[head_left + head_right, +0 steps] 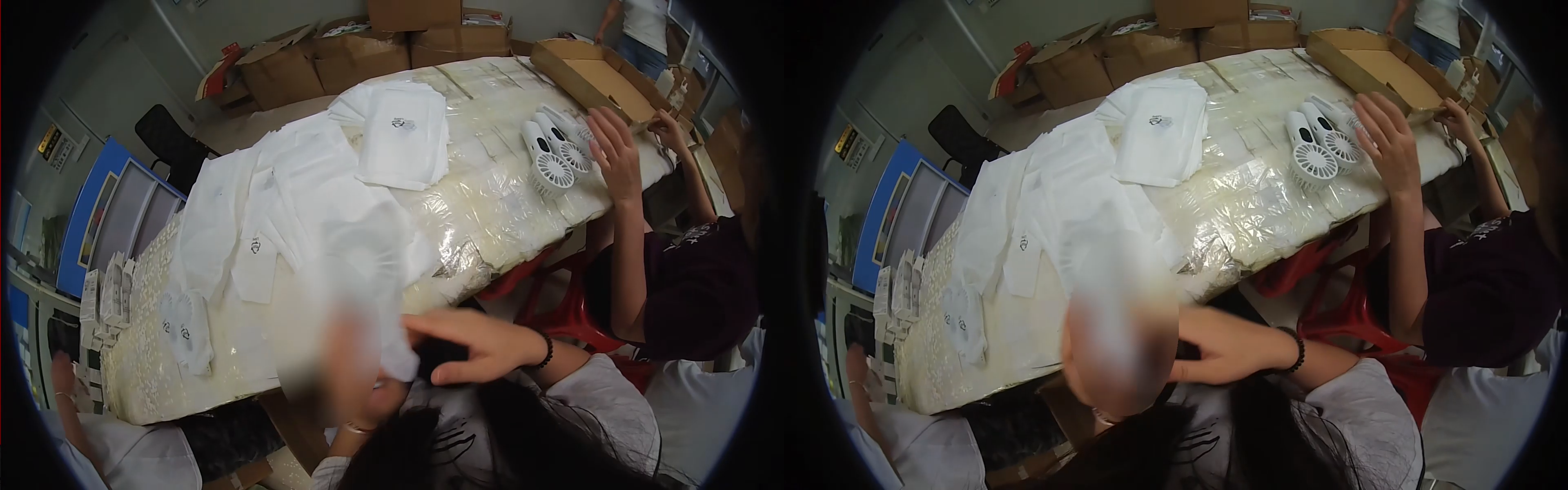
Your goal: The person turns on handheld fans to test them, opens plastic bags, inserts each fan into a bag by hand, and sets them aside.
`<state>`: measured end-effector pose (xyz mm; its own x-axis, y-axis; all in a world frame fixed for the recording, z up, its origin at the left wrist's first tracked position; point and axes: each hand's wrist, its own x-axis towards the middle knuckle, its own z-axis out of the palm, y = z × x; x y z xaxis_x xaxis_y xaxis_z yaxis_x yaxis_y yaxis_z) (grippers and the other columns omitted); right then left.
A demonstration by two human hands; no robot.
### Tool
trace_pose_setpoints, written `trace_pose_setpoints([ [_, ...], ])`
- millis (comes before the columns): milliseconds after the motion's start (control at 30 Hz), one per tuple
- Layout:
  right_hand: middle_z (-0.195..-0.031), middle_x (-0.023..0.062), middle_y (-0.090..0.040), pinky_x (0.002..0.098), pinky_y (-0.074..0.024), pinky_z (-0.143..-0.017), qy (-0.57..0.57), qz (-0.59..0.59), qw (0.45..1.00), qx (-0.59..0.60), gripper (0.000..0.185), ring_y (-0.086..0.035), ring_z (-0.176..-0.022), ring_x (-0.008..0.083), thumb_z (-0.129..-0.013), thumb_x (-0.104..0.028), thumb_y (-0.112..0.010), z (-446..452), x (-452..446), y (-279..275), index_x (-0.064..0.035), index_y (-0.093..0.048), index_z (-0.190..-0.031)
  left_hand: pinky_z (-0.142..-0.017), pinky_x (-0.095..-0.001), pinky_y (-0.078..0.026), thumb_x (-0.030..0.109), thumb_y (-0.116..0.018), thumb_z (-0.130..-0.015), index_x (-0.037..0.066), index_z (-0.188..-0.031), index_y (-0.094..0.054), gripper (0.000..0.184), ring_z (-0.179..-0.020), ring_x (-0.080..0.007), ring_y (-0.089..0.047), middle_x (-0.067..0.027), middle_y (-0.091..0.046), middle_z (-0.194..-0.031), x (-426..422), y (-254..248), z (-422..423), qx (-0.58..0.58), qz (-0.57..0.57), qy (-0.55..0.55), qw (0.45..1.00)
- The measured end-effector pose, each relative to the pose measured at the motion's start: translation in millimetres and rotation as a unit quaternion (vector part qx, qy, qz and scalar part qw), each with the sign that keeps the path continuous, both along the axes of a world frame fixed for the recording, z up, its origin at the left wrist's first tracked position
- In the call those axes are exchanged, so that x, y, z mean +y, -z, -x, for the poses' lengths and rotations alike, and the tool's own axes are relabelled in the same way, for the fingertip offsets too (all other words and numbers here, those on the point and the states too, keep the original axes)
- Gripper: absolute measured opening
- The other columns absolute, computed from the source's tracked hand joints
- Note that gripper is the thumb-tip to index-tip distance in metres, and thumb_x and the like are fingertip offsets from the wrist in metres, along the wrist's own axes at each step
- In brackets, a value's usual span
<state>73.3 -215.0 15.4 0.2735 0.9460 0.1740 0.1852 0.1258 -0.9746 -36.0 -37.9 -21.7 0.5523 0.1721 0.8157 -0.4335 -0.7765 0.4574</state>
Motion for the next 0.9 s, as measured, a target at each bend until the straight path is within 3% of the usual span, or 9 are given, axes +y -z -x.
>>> trace_pose_setpoints([
  [67,-0.121,0.0192,-0.053,0.0378,-0.0401,-0.095,0.206,-0.042,0.936,-0.281,0.060,-0.055,-0.107,0.0292,-0.083,-0.021,-0.067,-20,-14,-5,0.0017,-0.041,-0.131,-0.099,-0.0506,-0.039,0.003,-0.065,-0.073,0.008,-0.073,-0.047,0.018,-0.119,-0.0463,-0.047,-0.0194,-0.056,-0.117,15,2,9,-0.052,0.058,-0.108,0.991],
  [167,-0.118,0.0202,-0.053,0.0415,-0.0352,-0.099,0.533,-0.005,0.738,-0.413,0.062,-0.047,-0.115,0.0363,-0.074,-0.024,-0.074,-62,-40,-13,0.0019,-0.047,-0.124,-0.101,-0.0483,-0.037,-0.008,-0.050,-0.076,0.004,-0.070,-0.035,0.021,-0.116,-0.0410,-0.050,-0.0219,-0.056,-0.116,51,-11,32,-0.023,0.021,-0.259,0.965],
  [300,-0.121,0.0217,-0.051,0.0511,-0.0253,-0.104,0.583,0.187,0.559,-0.559,0.067,-0.038,-0.122,0.0413,-0.075,-0.035,-0.072,-119,-74,6,0.0006,-0.047,-0.126,-0.100,-0.0453,-0.037,-0.010,-0.050,-0.069,0.003,-0.070,-0.036,0.020,-0.111,-0.0379,-0.053,-0.0220,-0.057,-0.115,95,7,71,0.049,-0.007,-0.316,0.948],
  [467,-0.126,0.0258,-0.046,0.0521,-0.0281,-0.102,0.521,0.190,0.586,-0.591,0.070,-0.039,-0.120,0.0423,-0.077,-0.039,-0.069,-80,-61,6,-0.0028,-0.044,-0.131,-0.098,-0.0431,-0.034,-0.007,-0.050,-0.069,0.002,-0.072,-0.037,0.016,-0.110,-0.0378,-0.049,-0.0216,-0.054,-0.119,132,3,78,0.130,-0.097,-0.408,0.898],
  [533,-0.130,0.0277,-0.042,0.0456,-0.0354,-0.099,0.443,0.158,0.769,-0.432,0.072,-0.044,-0.115,0.0424,-0.077,-0.040,-0.069,-60,-53,-5,-0.0021,-0.043,-0.133,-0.098,-0.0445,-0.033,-0.004,-0.052,-0.071,0.000,-0.077,-0.041,0.013,-0.114,-0.0382,-0.045,-0.0223,-0.050,-0.125,155,0,75,0.153,-0.070,-0.401,0.901],
  [667,-0.131,0.0298,-0.040,0.0405,-0.0402,-0.095,0.306,0.140,0.849,-0.407,0.057,-0.051,-0.105,0.0419,-0.087,-0.028,-0.061,-60,-46,-12,-0.0013,-0.043,-0.133,-0.102,-0.0477,-0.028,0.003,-0.055,-0.077,0.001,-0.091,-0.051,0.015,-0.122,-0.0392,-0.039,-0.0217,-0.045,-0.130,162,-15,54,0.172,-0.173,-0.480,0.843],
  [733,-0.132,0.0231,-0.044,0.0395,-0.0411,-0.094,0.296,0.127,0.851,-0.415,0.047,-0.050,-0.108,0.0386,-0.085,-0.016,-0.060,-70,-45,-21,-0.0041,-0.047,-0.129,-0.103,-0.0489,-0.026,0.005,-0.057,-0.079,0.001,-0.097,-0.054,0.019,-0.126,-0.0396,-0.036,-0.0214,-0.044,-0.132,136,-25,37,0.155,-0.183,-0.537,0.809],
  [800,-0.132,0.0124,-0.047,0.0366,-0.0424,-0.093,0.249,0.160,0.805,-0.514,0.050,-0.047,-0.113,0.0325,-0.073,-0.003,-0.063,-85,-43,-30,-0.0077,-0.054,-0.122,-0.105,-0.0482,-0.024,0.006,-0.058,-0.080,0.003,-0.103,-0.055,0.023,-0.132,-0.0397,-0.028,-0.0203,-0.044,-0.132,104,-30,20,0.098,-0.179,-0.349,0.915],
  [900,-0.117,0.0078,-0.055,0.0379,-0.0436,-0.090,0.264,0.094,0.753,-0.596,0.053,-0.049,-0.111,0.0285,-0.062,0.001,-0.065,-102,-30,-19,-0.0102,-0.057,-0.113,-0.106,-0.0473,-0.023,0.009,-0.059,-0.082,0.003,-0.111,-0.055,0.030,-0.132,-0.0384,-0.031,-0.0186,-0.043,-0.136,62,-32,-6,0.193,-0.170,-0.151,0.954],
])
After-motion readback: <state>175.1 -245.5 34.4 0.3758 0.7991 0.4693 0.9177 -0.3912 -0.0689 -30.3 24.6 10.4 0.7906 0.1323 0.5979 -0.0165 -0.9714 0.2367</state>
